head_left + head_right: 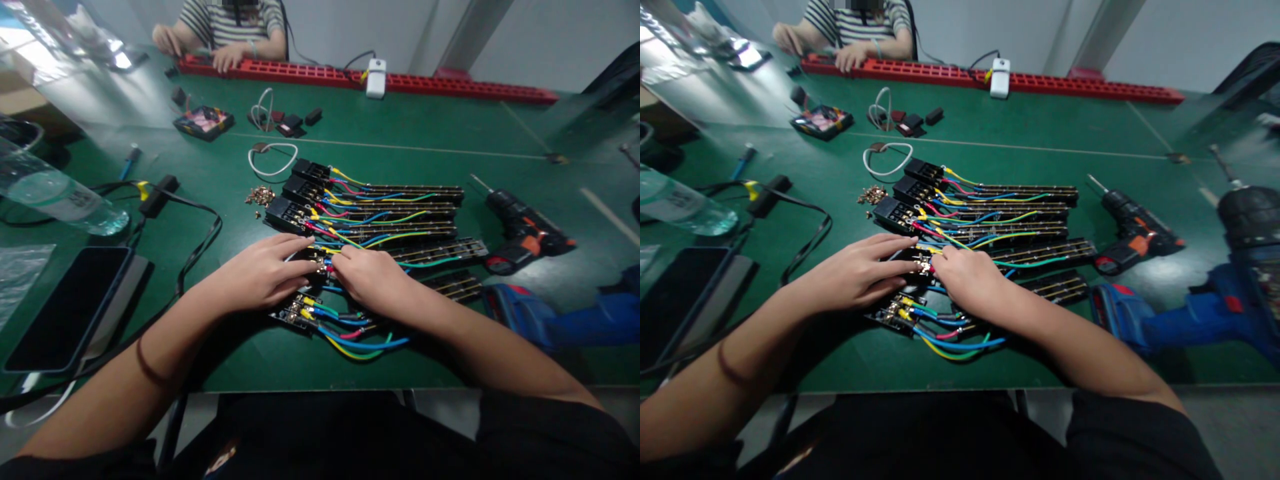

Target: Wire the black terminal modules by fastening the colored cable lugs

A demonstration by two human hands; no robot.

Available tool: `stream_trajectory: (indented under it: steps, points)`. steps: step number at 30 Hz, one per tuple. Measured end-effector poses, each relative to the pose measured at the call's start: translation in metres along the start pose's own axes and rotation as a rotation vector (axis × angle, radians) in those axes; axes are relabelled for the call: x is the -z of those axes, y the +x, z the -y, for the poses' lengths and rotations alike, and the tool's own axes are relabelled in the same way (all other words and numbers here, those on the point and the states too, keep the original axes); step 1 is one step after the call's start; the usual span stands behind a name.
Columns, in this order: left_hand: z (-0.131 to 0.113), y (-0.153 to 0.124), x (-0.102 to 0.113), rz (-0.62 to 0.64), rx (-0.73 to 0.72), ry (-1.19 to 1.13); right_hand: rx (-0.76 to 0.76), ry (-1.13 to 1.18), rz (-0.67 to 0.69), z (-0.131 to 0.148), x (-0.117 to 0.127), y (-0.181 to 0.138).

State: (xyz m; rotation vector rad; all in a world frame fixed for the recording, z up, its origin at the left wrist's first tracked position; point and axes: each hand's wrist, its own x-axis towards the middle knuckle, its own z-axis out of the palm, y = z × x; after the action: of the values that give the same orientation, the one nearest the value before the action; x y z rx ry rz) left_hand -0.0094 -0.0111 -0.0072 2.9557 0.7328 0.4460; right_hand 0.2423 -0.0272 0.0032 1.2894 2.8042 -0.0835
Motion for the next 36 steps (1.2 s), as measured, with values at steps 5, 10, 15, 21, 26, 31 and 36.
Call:
stream_trajectory:
  steps: [5, 10, 15, 21, 26, 31, 36]
  points:
    - [-0.002, 0.002, 0.004, 0.023, 0.032, 0.007, -0.01, -0.009, 0.015, 0.002, 0.004, 0.0]
    - [0.0, 0.004, 0.003, 0.031, 0.034, 0.028, 0.028, 0.005, 0.014, 0.001, 0.002, -0.001]
    - [0.001, 0.003, -0.001, 0.014, 0.033, 0.043, 0.046, -0.009, 0.012, 0.0, 0.001, 0.001]
    - [0.0, 0.003, -0.004, 0.008, 0.034, 0.038, 0.067, -0.04, 0.016, 0.0, 0.0, 0.003]
    - [-0.001, 0.003, -0.003, 0.023, 0.037, 0.005, 0.091, -0.045, -0.028, 0.0, -0.003, 0.004]
    - [-0.002, 0.005, -0.002, 0.048, 0.062, 0.0, 0.076, -0.042, -0.064, -0.001, -0.006, 0.004]
    - [-0.003, 0.005, -0.002, 0.071, 0.064, 0.018, 0.09, -0.046, -0.099, -0.003, -0.009, 0.005]
